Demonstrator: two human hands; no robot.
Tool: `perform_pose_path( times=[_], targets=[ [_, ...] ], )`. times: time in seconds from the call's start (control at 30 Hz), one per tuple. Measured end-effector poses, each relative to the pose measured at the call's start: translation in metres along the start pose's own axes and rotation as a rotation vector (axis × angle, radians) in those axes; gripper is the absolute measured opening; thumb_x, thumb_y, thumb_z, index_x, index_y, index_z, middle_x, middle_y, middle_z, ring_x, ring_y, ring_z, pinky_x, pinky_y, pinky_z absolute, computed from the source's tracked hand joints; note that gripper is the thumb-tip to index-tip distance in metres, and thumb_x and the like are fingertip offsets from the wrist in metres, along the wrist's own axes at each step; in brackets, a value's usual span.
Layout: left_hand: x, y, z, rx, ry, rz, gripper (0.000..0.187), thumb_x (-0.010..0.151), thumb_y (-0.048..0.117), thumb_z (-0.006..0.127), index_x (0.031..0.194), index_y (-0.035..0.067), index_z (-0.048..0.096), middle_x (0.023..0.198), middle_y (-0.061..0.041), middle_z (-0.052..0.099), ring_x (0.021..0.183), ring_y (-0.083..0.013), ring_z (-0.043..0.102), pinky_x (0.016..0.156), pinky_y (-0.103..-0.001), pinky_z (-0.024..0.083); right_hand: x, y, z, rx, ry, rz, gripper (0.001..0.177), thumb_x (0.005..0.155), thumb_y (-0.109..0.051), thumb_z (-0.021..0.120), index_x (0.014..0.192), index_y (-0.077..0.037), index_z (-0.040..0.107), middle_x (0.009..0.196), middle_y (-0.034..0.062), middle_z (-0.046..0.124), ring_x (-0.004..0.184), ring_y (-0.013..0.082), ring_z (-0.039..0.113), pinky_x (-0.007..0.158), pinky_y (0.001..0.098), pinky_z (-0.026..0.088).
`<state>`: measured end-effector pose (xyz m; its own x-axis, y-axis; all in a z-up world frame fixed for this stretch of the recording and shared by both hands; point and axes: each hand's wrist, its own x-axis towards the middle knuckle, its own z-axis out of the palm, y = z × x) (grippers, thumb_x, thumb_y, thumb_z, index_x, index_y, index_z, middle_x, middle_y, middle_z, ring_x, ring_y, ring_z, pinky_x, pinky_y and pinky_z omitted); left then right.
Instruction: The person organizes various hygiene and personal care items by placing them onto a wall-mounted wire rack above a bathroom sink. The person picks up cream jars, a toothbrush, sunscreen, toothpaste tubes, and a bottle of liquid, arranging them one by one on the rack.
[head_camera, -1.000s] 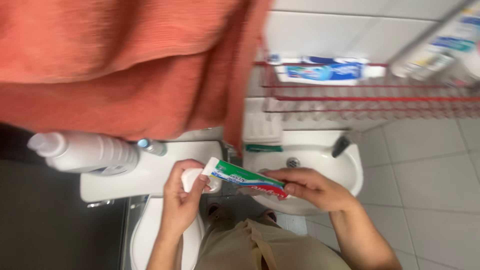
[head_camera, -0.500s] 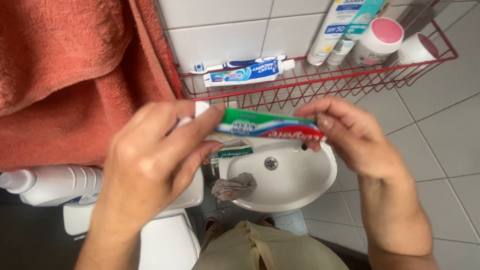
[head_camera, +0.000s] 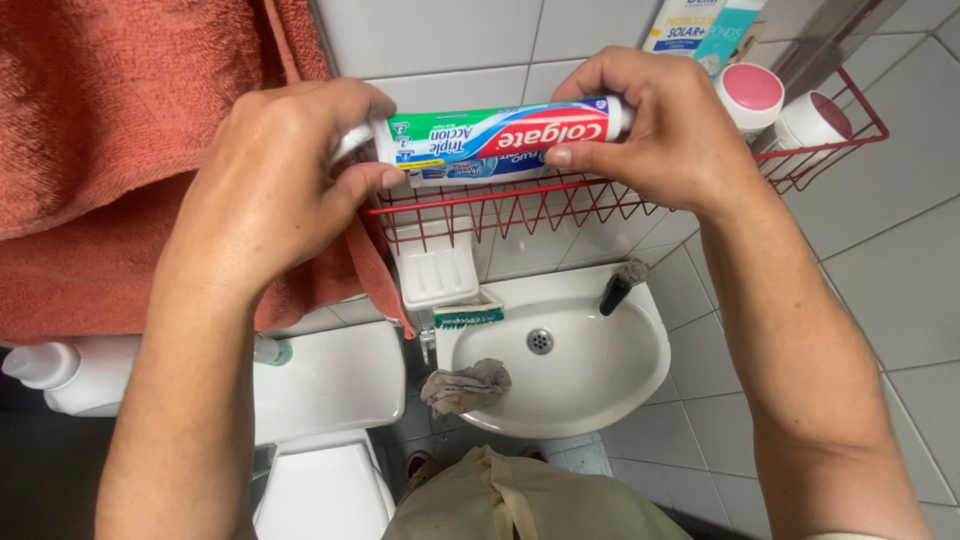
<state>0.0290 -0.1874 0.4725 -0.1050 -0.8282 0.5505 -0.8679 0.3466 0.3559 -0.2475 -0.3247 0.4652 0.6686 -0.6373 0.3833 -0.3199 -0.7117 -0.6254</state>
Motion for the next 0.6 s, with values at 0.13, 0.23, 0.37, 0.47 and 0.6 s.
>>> perform_pose_path(
  times=[0.13, 0.23, 0.37, 0.47, 0.6],
  targets=[
    [-0.006, -0.014, 0.006, -0.028, 0.061, -0.033, 0.035, 0.085, 0.014, 0.087, 0.113, 0.001, 0.072, 0.095, -0.018, 0.073, 0.085, -0.0322, 0.073, 0.073, -0.043, 0.055, 0.013, 0.007, 0.005, 0.010, -0.064, 0.060, 0.033, 0.086, -0.019, 0.087, 0.108, -0.002, 0.070, 0.095, 0.0006, 0.074, 0.088, 0.0073, 0.068, 0.074, 0.0251, 0.057],
    [-0.020, -0.025, 0.011, -0.090, 0.249, 0.089, 0.031, 0.086, 0.007, 0.084, 0.110, -0.003, 0.068, 0.099, -0.021, 0.071, 0.090, -0.0344, 0.071, 0.076, -0.042, 0.055, 0.020, 0.007, 0.012, -0.187, -0.136, 0.166, 0.034, 0.084, -0.030, 0.087, 0.106, -0.007, 0.074, 0.081, 0.0075, 0.070, 0.074, 0.0133, 0.064, 0.063, 0.0308, 0.050],
    [-0.054, -0.033, 0.023, -0.059, 0.336, 0.062, 0.021, 0.098, 0.006, 0.082, 0.114, 0.000, 0.070, 0.105, -0.016, 0.073, 0.097, -0.0261, 0.074, 0.085, -0.035, 0.057, 0.033, 0.006, 0.020, -0.280, -0.284, 0.166, 0.032, 0.085, -0.037, 0.082, 0.102, -0.011, 0.074, 0.078, 0.0064, 0.074, 0.069, 0.0167, 0.068, 0.059, 0.0335, 0.050],
    [-0.080, -0.036, 0.035, -0.132, 0.403, -0.052, 0.014, 0.106, 0.006, 0.081, 0.114, 0.001, 0.070, 0.105, -0.013, 0.075, 0.096, -0.0213, 0.074, 0.084, -0.031, 0.058, 0.041, 0.005, 0.024, -0.429, -0.372, 0.266, 0.029, 0.085, -0.037, 0.084, 0.101, -0.013, 0.078, 0.081, 0.0092, 0.076, 0.073, 0.0212, 0.071, 0.064, 0.0370, 0.052],
    [-0.098, -0.041, 0.047, -0.191, 0.410, -0.185, 0.022, 0.098, 0.009, 0.081, 0.116, 0.001, 0.071, 0.107, -0.014, 0.074, 0.096, -0.0224, 0.073, 0.084, -0.033, 0.057, 0.052, 0.000, 0.028, -0.613, -0.366, 0.239, 0.029, 0.071, -0.028, 0.090, 0.096, -0.016, 0.082, 0.091, 0.0077, 0.078, 0.081, 0.0218, 0.074, 0.071, 0.0371, 0.057]
  ],
)
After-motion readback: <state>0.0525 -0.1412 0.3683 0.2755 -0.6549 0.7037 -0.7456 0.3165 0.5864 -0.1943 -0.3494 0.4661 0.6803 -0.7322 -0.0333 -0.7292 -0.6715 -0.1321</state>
